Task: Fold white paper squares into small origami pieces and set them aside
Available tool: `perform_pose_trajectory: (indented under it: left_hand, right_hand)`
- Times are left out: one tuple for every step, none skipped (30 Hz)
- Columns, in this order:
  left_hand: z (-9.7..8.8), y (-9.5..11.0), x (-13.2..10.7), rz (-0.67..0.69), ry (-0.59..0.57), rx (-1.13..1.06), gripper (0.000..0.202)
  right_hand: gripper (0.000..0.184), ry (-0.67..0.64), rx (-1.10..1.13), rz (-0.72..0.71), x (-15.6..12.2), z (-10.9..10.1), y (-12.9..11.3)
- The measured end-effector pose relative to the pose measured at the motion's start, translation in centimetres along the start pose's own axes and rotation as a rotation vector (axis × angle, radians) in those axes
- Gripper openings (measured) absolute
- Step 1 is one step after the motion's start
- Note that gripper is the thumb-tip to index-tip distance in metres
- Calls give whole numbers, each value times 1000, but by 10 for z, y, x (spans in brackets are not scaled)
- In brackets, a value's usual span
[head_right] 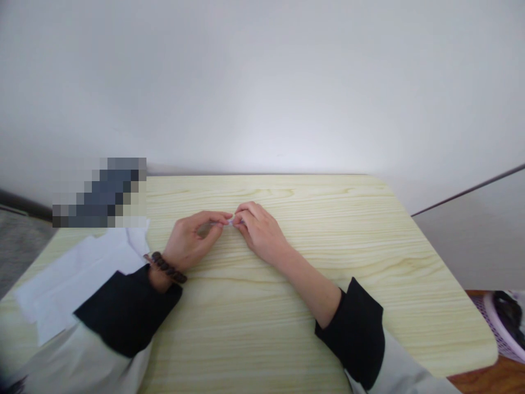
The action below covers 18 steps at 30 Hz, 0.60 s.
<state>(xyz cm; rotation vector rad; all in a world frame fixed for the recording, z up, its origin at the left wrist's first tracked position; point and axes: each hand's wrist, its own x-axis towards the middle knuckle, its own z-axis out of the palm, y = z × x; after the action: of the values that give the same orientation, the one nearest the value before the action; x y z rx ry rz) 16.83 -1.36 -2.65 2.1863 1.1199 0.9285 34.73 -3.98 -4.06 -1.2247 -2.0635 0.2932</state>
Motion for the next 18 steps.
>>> perform_pose_trajectory:
  left_hand:
    - [0, -1, 0, 0, 11, 47, 18]
    - [1, -1, 0, -3, 22, 93, 18]
    - [1, -2, 0, -7, 31, 130, 18]
    - [1, -2, 1, -11, 36, 156, 18]
    - [2, -2, 1, -12, 37, 172, 18]
    - [2, -3, 1, -9, 34, 180, 18]
    - [3, -3, 2, -3, 25, 185, 18]
    - [3, -3, 2, 4, 13, 189, 17]
    - [3, -3, 2, 12, 1, 190, 16]
    - [3, -4, 2, 21, -8, 190, 16]
    - [3, -4, 3, 27, -14, 190, 15]
    - [3, -4, 3, 32, -16, 190, 16]
    - [3, -5, 3, 37, -18, 190, 17]
    - [3, -5, 3, 41, -20, 189, 18]
    - [3, -5, 3, 45, -21, 187, 20]
    - [3, -5, 3, 49, -23, 184, 21]
    - [3, -6, 3, 52, -25, 181, 21]
    - [3, -6, 3, 54, -27, 178, 20]
  right_hand:
    - [8, 2, -10, -7, 0, 0, 0]
    - [7, 4, -22, -14, 0, 0, 0]
    - [7, 6, -33, -20, 0, 0, 0]
    - [8, 5, -40, -25, 0, 0, 0]
    - [8, 1, -41, -31, 0, 0, 1]
    - [8, -5, -36, -35, 0, 0, 1]
    - [8, -11, -26, -39, 0, 1, 0]
    - [7, -16, -14, -41, -1, 1, 0]
    - [6, -18, -2, -40, -1, 1, 0]
    - [5, -19, 11, -37, -1, 1, 0]
    - [4, -18, 25, -32, -2, 1, -1]
    - [3, -14, 38, -23, -2, 1, -1]
    - [4, -10, 51, -13, -2, 0, -2]
    - [5, -3, 62, 0, -2, 0, -2]
    - [8, 6, 70, 17, -3, 0, -2]
    - [11, 17, 74, 34, -3, 0, -3]
    - [14, 30, 73, 51, -3, 1, -3]
    - [16, 42, 69, 66, -3, 1, -3]
